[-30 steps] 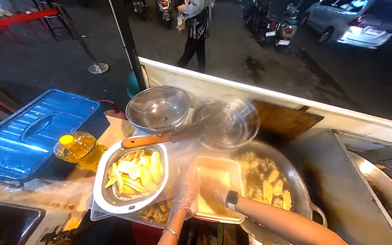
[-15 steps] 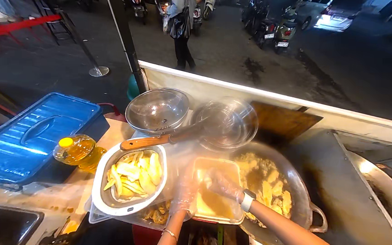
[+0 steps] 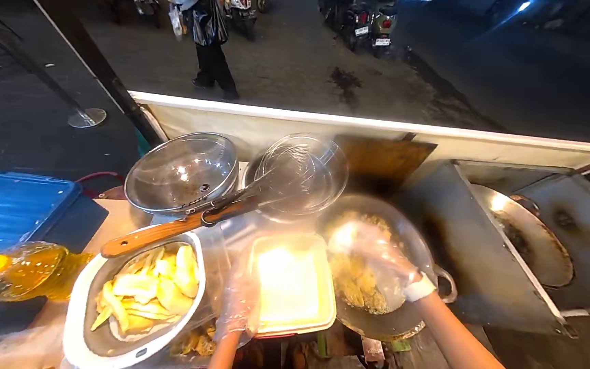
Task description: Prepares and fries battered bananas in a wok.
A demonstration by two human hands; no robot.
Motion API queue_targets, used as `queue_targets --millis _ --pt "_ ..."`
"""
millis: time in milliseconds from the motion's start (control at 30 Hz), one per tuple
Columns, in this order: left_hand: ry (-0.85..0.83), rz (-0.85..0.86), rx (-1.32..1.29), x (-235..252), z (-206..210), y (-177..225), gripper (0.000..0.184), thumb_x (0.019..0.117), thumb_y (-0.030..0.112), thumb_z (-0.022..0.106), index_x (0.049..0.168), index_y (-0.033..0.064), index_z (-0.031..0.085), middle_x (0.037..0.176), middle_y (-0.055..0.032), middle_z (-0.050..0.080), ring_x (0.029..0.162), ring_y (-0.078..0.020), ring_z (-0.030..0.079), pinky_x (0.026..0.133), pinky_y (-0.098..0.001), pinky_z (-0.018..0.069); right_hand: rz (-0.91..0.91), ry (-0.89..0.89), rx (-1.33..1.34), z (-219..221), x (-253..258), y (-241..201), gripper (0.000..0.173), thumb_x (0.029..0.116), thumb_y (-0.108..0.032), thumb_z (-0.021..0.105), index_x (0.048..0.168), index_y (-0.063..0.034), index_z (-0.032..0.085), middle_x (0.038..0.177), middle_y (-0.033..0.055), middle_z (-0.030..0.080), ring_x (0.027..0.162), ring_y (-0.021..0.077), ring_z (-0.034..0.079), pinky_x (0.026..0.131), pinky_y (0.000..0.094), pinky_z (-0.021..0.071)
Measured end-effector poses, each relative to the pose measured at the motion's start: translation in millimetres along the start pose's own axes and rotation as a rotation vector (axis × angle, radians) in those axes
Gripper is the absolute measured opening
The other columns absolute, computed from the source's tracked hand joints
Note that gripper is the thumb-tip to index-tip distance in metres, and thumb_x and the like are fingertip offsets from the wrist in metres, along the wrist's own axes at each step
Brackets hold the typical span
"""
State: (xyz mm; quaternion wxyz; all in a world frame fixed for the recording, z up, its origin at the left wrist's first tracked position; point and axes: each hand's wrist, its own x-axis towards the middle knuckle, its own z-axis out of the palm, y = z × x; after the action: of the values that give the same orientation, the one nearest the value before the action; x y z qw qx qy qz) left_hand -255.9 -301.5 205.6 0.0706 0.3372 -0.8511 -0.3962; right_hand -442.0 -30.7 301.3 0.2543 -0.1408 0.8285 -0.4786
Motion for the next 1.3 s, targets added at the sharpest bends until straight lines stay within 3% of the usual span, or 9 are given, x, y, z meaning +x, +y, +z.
queue_targets --millis 133,367,500,600,833,900,967,1133,1300 --pt "-0.006 -0.017 -0.026 0 -1 3 0.054 0.1026 0.019 0.056 0.155 0.0221 0.045 0.151 -0.0062 0.055 0.139 -0.0213 0.053 0.117 -0.046 0.0413 0.175 0.147 -0.253 -49 28 78 0.038 0.0872 -0.018 0.078 0.122 -0.0062 0.069 0.117 0.0158 0.071 0.109 0.027 0.068 0.098 0.0503 0.0548" --pt "0.011 0.001 -0.031 0 2 -2 0.056 0.1008 0.017 0.057 0.155 0.0209 0.045 0.152 -0.0057 0.053 0.141 -0.0198 0.05 0.118 -0.0445 0.0404 0.508 0.224 -0.368 -69 99 229 0.05 0.0956 -0.03 0.072 0.137 -0.0039 0.062 0.136 0.0253 0.062 0.13 0.0409 0.058 0.111 0.0595 0.0435" --pt "0.015 -0.041 -0.013 0 1 -1 0.058 0.0999 0.018 0.058 0.156 0.0235 0.044 0.151 -0.0042 0.055 0.138 -0.0181 0.053 0.115 -0.0445 0.0433 0.538 0.057 -0.624 -73 127 258 0.048 0.1085 -0.034 0.049 0.141 -0.0009 0.058 0.144 0.025 0.058 0.139 0.0399 0.051 0.118 0.0564 0.0369" --pt "0.03 -0.065 -0.027 -2 2 -1 0.056 0.0995 0.019 0.06 0.154 0.021 0.047 0.148 -0.006 0.058 0.135 -0.0183 0.055 0.114 -0.044 0.0447 0.564 0.139 -0.649 -75 135 262 0.045 0.1054 -0.028 0.056 0.138 0.0032 0.059 0.142 0.029 0.057 0.138 0.043 0.051 0.117 0.0572 0.0372" --pt "0.017 -0.088 0.007 0 -2 0 0.053 0.1 0.02 0.06 0.151 0.0248 0.05 0.142 -0.0059 0.062 0.13 -0.0195 0.06 0.112 -0.046 0.047 0.4 0.457 -0.364 -94 125 245 0.035 0.0967 -0.026 0.072 0.122 -0.0015 0.071 0.127 0.025 0.068 0.125 0.04 0.061 0.11 0.0592 0.0444" --pt "0.007 -0.114 0.023 -1 -5 3 0.051 0.1006 0.022 0.06 0.151 0.0239 0.051 0.142 -0.0065 0.062 0.131 -0.0207 0.059 0.113 -0.0462 0.0453 0.257 0.482 -0.243 -99 104 221 0.039 0.1001 -0.034 0.065 0.126 -0.0057 0.07 0.128 0.0196 0.068 0.122 0.0336 0.063 0.108 0.0556 0.0481" --pt "0.007 -0.108 0.01 0 -7 5 0.05 0.1013 0.024 0.058 0.151 0.0203 0.051 0.144 -0.0066 0.061 0.133 -0.0191 0.057 0.116 -0.0434 0.0435 0.08 0.505 -0.098 -93 76 183 0.036 0.0998 -0.038 0.064 0.123 -0.0108 0.07 0.117 0.0082 0.072 0.108 0.0189 0.069 0.096 0.0427 0.0576" --pt "-0.012 -0.099 -0.009 -1 -8 3 0.05 0.1024 0.027 0.056 0.152 0.0273 0.05 0.146 -0.0024 0.059 0.135 -0.0179 0.055 0.116 -0.0439 0.0424 -0.176 0.214 0.211 -33 1 40 0.024 0.0929 -0.011 0.072 0.115 -0.003 0.07 0.11 0.0085 0.074 0.101 0.0185 0.071 0.088 0.0377 0.0616" --pt "-0.027 -0.047 0.003 0 -10 5 0.054 0.1023 0.026 0.055 0.155 0.031 0.045 0.151 0.0006 0.055 0.139 -0.0167 0.052 0.118 -0.0432 0.04 -0.25 -0.036 -0.093 50 0 -11 0.022 0.0978 -0.031 0.068 0.104 -0.0121 0.078 0.095 0.0006 0.077 0.087 0.0119 0.074 0.082 0.0349 0.0639"
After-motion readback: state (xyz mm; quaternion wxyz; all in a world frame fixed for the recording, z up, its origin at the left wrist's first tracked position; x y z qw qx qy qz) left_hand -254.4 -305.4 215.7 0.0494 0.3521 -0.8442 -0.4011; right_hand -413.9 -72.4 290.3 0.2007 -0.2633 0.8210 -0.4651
